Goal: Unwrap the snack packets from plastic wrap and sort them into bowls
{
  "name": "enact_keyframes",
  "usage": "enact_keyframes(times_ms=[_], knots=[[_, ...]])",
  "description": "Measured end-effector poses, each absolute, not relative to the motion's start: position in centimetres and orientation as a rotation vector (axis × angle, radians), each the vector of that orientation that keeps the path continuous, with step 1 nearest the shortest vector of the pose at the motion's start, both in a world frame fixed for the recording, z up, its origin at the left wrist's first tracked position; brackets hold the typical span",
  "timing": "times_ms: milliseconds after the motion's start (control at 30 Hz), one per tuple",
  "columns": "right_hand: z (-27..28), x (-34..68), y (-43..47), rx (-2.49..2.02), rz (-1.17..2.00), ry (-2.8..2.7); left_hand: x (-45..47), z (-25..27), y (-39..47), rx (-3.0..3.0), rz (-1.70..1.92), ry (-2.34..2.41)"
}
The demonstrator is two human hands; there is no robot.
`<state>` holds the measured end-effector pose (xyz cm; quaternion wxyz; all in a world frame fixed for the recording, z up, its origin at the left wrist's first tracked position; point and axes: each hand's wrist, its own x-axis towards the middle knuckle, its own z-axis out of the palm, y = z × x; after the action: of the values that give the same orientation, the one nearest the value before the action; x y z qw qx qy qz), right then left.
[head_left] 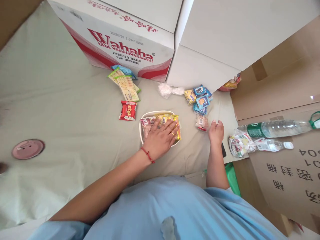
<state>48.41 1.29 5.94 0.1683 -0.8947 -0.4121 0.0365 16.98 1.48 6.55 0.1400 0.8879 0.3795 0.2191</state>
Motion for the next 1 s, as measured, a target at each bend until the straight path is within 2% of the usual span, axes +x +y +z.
enact_keyframes(times_ms=[167,533,767,867,1000], knots=[[4.8,49.6,2.3,-2.734,0.380,-1.255,17.2,6.3,1.6,2.581,0.579,1.102],[3.5,46.6,2.6,-2.123,0.617,-1.226,17.1,6.1,1.4,2.594,0.662,1.084],[7.1,46.2,2.8,-1.827,0.632,-1.068,13.3,6.4,-0.6,2.526,1.038,1.244],[9.7,44.0,4.4,-1.611,0.780,-1.195,11.5,5.0,-1.5,2.457,0.991,1.407],[11.9,38.2,7.5,-1.379,0.927,-1.629,10.9,3.5,-2.2,2.482,0.915,1.398]])
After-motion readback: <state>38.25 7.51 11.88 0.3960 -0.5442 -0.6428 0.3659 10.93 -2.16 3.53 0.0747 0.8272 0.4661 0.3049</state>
